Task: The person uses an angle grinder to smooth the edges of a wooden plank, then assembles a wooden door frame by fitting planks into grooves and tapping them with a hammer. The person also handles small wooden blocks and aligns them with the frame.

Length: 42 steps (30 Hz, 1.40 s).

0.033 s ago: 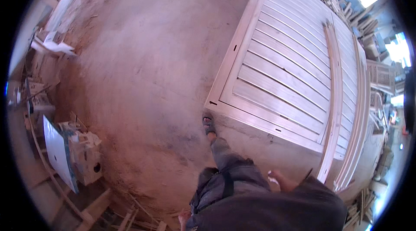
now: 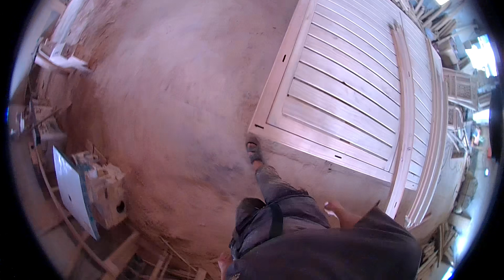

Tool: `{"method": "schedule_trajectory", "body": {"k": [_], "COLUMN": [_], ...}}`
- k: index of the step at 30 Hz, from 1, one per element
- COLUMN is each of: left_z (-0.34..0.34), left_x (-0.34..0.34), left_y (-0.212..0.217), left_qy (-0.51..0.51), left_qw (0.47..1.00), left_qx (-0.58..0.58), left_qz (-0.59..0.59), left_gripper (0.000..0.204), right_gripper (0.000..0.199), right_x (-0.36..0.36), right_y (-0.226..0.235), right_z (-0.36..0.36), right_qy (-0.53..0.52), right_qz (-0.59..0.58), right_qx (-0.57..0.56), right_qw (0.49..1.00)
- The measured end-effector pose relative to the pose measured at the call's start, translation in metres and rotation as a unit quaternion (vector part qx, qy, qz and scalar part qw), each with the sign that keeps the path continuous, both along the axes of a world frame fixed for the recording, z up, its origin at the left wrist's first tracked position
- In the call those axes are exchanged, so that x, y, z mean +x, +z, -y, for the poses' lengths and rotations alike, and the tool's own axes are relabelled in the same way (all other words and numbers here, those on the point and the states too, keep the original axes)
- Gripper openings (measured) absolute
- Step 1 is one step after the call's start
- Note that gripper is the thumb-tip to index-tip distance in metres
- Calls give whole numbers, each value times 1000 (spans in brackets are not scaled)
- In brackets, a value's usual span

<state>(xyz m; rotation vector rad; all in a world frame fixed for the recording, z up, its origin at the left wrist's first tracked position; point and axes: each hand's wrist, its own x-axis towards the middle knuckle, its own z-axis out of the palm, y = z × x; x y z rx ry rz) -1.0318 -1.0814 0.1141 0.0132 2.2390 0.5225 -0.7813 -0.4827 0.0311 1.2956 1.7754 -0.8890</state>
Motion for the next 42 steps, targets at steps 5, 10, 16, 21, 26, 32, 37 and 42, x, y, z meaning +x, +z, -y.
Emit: {"method": "schedule_trajectory", "body": {"k": [5,10,16,21,26,32,37,42], "left_z": [-26,-60,-101,-148,-283,-534,-663,-853], "left_x": [-112,-238,-397,-582,-793,-919,-954,-972], "left_y": [16,32,52,76,70,71,40,82], "left_qy": [77,278,240,321,303,186,16,-81], "left_qw": [988,956,968,940,948,972,996,994], "left_qx": [99,92,14,0,73,143,59,34], "left_qz": [-85,-10,75,117,69,-29,58,71], "left_gripper": [24,18,16,17,19,41,54,53], "right_gripper": [29,42,43,45,40,44,41,50], "right_x": [-215,-473,-507,-500,-524,-566,-678,-792], "right_y": [12,120,51,32,80,41,13,102], "right_z": [-85,-130,-160,-129,-112,-155,-362,-618], "right_qy": [2,-212,-156,-176,-218,-311,-232,-485], "right_qz": [-123,-355,-244,-83,-98,-45,-84,-353], "right_qx": [-57,-64,60,34,13,-28,-32,25], "right_qw": [991,908,955,980,971,949,969,800]}}
